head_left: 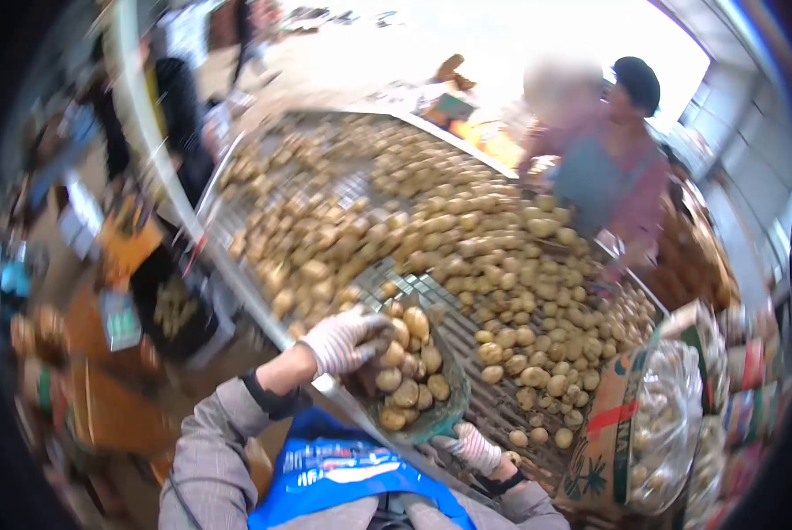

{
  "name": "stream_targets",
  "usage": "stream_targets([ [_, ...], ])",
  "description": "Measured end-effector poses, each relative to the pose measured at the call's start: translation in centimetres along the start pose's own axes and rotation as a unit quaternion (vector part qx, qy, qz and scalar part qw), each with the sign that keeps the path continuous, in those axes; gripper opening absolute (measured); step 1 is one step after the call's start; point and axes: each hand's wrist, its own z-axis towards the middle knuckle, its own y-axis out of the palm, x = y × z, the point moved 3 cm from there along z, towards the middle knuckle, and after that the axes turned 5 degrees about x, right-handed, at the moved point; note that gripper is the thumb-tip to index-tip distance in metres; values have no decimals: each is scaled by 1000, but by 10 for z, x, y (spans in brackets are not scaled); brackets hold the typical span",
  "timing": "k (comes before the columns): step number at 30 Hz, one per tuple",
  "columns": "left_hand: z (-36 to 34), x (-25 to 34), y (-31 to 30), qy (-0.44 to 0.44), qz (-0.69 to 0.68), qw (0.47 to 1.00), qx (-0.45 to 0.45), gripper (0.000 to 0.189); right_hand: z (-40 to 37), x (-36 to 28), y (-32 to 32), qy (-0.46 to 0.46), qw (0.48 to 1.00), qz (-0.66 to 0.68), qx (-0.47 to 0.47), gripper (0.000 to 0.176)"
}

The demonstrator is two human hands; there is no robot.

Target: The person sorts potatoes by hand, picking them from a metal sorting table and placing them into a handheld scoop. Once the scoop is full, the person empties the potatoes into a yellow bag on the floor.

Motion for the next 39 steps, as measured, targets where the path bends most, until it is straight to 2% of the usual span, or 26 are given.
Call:
stream_targets([
  [1, -31, -3, -10, -33, 5, 999, 40, 33, -4, -36, 8, 251, 963, -31, -88, 25],
  [2, -62, -4, -25, -77, 11, 993, 84, 35, 8, -22, 23, 78, 990, -51, -105, 23],
  [4, -132, -9, -45, -136, 11, 975, 175, 32, 21, -47, 70, 94, 984, -31, -148, 20],
  [5, -169, -18, -50, -176, -22, 961, 212, 33, 25, -52, 88, 195, 958, -27, -209, 24],
  [7, -237, -35, -49, -230, -46, 931, 280, 34, 46, -51, 125, 209, 921, -112, -308, 28],
  [11, -391, -68, -39, -306, 46, 850, 427, 29, 72, -56, 245, 207, 812, -276, -470, 26],
  [12, -429, -75, -31, -320, -8, 825, 465, 26, 74, -51, 276, 211, 790, -296, -494, 26],
  [14, -500, -89, -11, -366, -6, 777, 511, 25, 75, -48, 339, 146, 755, -296, -567, 28],
  [16, -569, -109, 10, -407, -40, 736, 540, 22, 65, -45, 408, 159, 696, -307, -630, 28],
  [17, -614, -135, 45, -448, -128, 685, 561, 26, 61, -46, 441, 132, 665, -334, -655, 24],
  [18, -657, -153, 74, -389, -298, 611, 622, 34, 50, -37, 484, 52, 608, -375, -698, 26],
  [19, -693, -172, 88, -448, -313, 601, 583, 42, 40, -21, 524, -72, 529, -408, -741, 31],
  [20, -720, -181, 106, -516, -379, 517, 568, 54, 26, 1, 558, -182, 455, -422, -763, 39],
  [21, -743, -190, 128, -548, -384, 473, 573, 59, 23, 22, 590, -239, 419, -428, -764, 38],
  [22, -772, -194, 149, -592, -463, 461, 472, 75, 13, 45, 616, -289, 379, -445, -758, 38],
  [23, -773, -184, 149, -688, -462, 291, 478, 75, 2, 73, 642, -332, 337, -456, -754, 37],
  [24, -855, -240, 231, -636, -478, 326, 511, 74, -11, 102, 666, -364, 302, -465, -749, 36],
  [26, -907, -274, 271, -641, -485, 304, 511, 74, -21, 142, 692, -376, 277, -477, -744, 35],
  [29, -889, -269, 250, -639, -501, 291, 505, 74, -4, 108, 660, -368, 321, -483, -727, 26],
  [32, -876, -272, 220, -642, -509, 288, 497, 75, 19, 20, 561, -362, 391, -482, -696, 22],
  [33, -864, -284, 216, -525, -641, 317, 462, 75, 32, 6, 529, -242, 538, -485, -645, 21],
  [35, -781, -265, 145, -590, -560, 330, 479, 73, 48, -33, 447, -47, 744, -407, -529, 26],
  [36, -731, -249, 103, -623, -518, 334, 482, 73, 51, -66, 402, 17, 810, -339, -478, 30],
  [37, -719, -275, 87, -632, -383, 438, 512, 71, 51, -99, 361, 60, 838, -288, -460, 34],
  [38, -707, -298, 70, -646, -217, 514, 521, 70, 49, -118, 321, 102, 864, -234, -435, 39],
  [39, -673, -322, 51, -616, -60, 592, 516, 69, 46, -118, 280, 134, 895, -189, -380, 38],
])
